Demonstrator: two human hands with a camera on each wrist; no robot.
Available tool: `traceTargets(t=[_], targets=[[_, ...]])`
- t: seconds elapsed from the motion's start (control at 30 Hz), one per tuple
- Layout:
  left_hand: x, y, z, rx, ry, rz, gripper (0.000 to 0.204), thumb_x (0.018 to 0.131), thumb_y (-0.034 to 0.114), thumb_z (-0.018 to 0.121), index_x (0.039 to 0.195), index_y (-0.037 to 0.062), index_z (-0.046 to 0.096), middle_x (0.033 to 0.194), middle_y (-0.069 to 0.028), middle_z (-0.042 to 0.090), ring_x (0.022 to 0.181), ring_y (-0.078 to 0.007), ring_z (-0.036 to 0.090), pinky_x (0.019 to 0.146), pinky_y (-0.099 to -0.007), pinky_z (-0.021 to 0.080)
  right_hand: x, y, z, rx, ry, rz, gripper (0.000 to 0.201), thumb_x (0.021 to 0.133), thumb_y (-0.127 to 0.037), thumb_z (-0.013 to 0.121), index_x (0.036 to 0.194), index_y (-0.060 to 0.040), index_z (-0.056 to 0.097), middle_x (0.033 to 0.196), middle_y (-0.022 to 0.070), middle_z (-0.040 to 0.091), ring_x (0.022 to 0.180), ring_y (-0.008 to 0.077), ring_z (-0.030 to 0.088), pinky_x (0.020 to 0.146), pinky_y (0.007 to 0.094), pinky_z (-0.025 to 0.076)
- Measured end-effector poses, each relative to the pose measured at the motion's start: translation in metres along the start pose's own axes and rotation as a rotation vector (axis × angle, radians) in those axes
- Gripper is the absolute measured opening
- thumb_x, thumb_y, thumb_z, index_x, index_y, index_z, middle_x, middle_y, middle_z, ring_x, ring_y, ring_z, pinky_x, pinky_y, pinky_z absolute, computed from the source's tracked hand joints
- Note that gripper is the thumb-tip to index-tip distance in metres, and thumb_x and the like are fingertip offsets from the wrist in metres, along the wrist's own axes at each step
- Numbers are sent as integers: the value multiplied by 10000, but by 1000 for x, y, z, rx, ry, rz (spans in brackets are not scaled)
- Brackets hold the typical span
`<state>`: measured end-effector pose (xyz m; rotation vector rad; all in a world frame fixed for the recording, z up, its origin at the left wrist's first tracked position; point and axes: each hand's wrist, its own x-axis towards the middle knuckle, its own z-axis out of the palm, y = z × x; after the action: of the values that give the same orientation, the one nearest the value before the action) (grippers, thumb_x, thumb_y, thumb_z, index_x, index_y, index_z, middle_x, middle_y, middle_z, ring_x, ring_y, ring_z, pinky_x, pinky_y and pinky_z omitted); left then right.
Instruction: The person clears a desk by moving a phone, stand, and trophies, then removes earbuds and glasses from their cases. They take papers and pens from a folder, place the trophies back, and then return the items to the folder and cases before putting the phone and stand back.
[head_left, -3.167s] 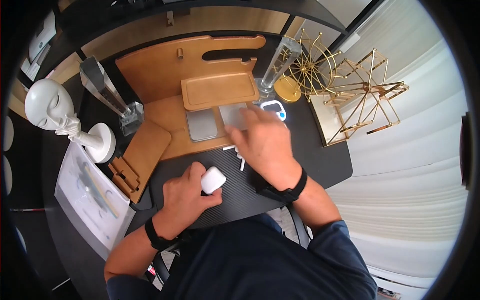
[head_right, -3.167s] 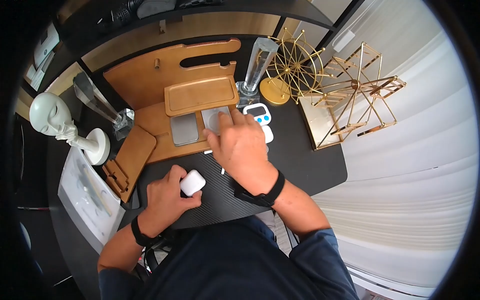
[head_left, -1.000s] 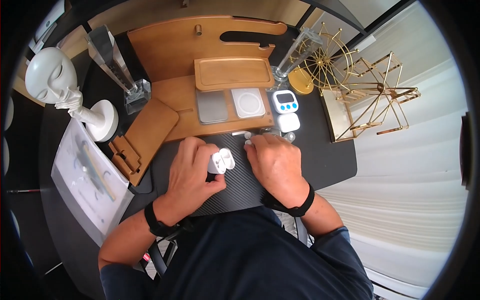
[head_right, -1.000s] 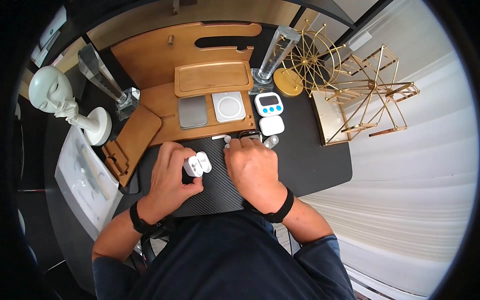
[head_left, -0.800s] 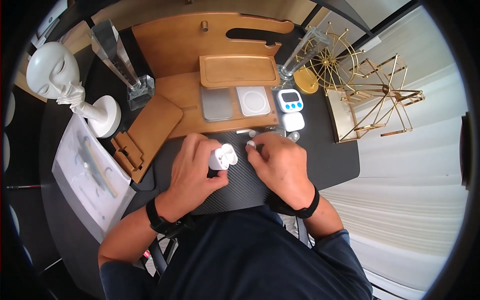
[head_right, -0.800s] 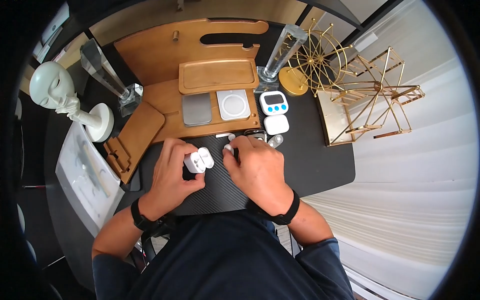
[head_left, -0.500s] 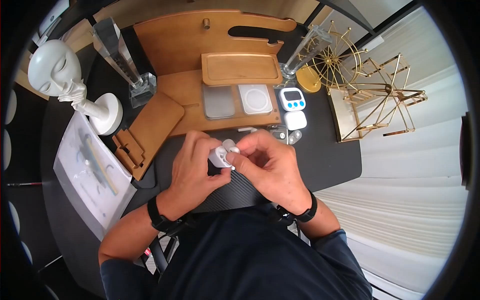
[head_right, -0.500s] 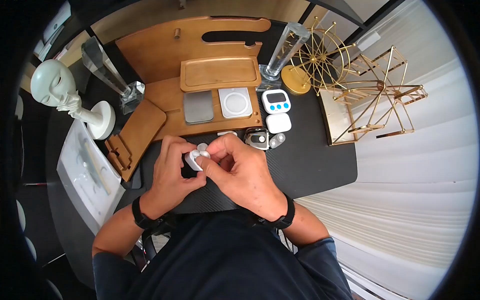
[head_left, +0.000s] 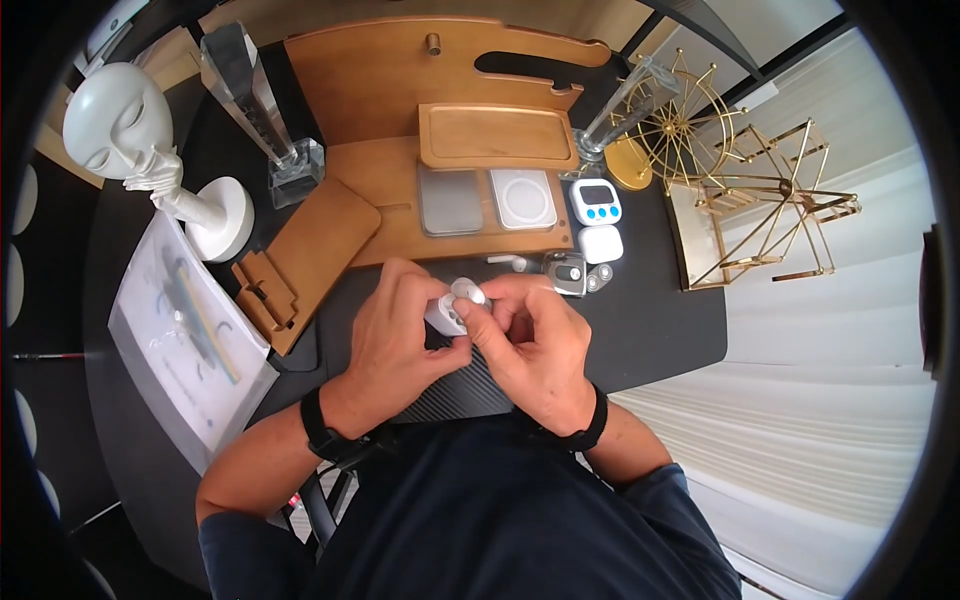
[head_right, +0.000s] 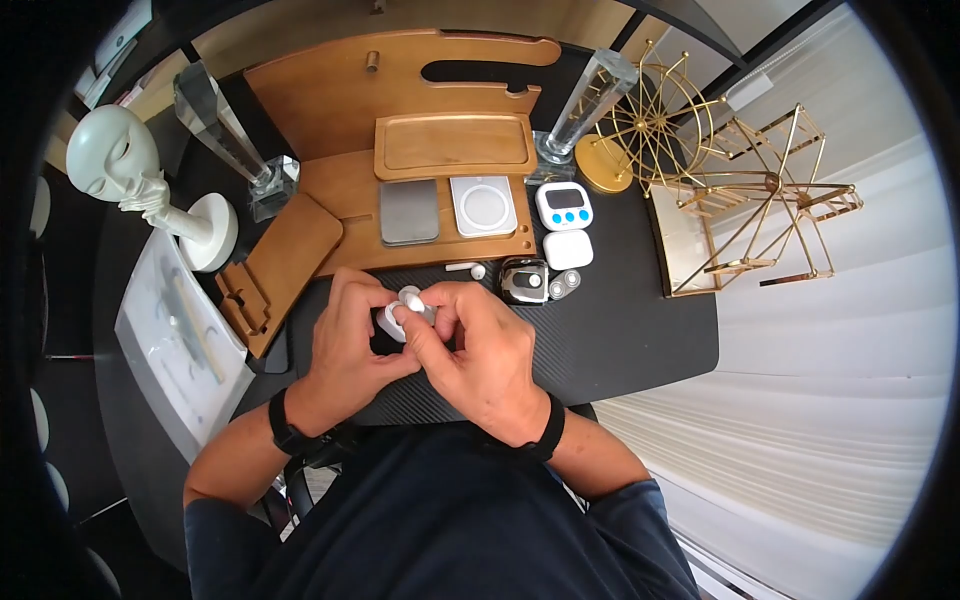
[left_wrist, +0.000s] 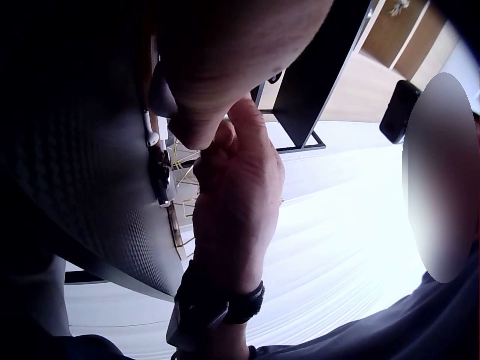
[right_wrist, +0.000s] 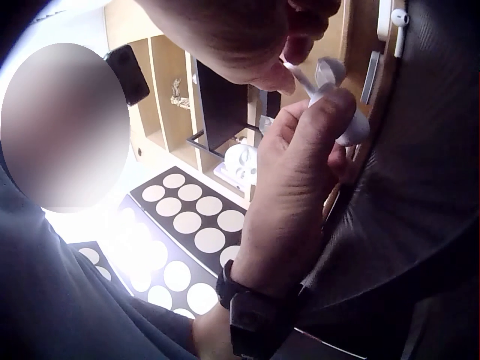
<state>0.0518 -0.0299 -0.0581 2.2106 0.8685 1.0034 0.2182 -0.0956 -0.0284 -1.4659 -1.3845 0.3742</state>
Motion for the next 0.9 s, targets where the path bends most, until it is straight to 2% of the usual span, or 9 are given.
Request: traceTargets(t=[0.07,0.37,0.57,0.67,0.77,0.9], targets=[[0,1,1,1,6,-2,514,713,110,885,1113,73,565,1040,-125,552,859,-337,628,694,-446,514,1,-1,0,-27,25,-47,230,879,-94,890,1008,-55,704,663,18,582,553,142,564,502,304,467],[0,7,-1,0,-7,-26,552,713,147,926,1110,64,552,1034,-125,548,876,-344,624,694,-446,514,-1,-2,10,-4,14,-11,246,870,-104,900,1004,-61,698,650,20,562,542,154,554,502,316,460],[-1,1,1,46,64,26,628,722,175,981,1140,58,528,1060,-146,538,814,-306,603,643,-388,506,-5,-3,10,-90,-13,-83,272,850,-136,917,998,-71,698,638,9,549,541,170,563,503,328,466],[-3,-1,1,31,63,23,644,713,178,987,1156,67,532,1071,-142,532,809,-280,602,642,-376,499,-4,0,13,-78,5,-168,277,832,-62,930,976,-52,695,635,-23,504,514,49,450,473,241,367],[-3,-1,1,-5,75,15,646,710,156,983,1169,70,536,1085,-127,525,791,-235,579,646,-357,490,-7,-2,6,-132,-29,-143,293,829,-139,930,990,-66,696,638,0,544,541,171,553,496,330,453],[-3,-1,0,-31,88,23,640,714,124,970,1189,77,544,1097,-104,525,765,-186,525,647,-328,468,-8,-4,-4,-117,-41,-167,280,829,-105,921,987,-57,695,645,2,541,543,166,547,492,325,437]])
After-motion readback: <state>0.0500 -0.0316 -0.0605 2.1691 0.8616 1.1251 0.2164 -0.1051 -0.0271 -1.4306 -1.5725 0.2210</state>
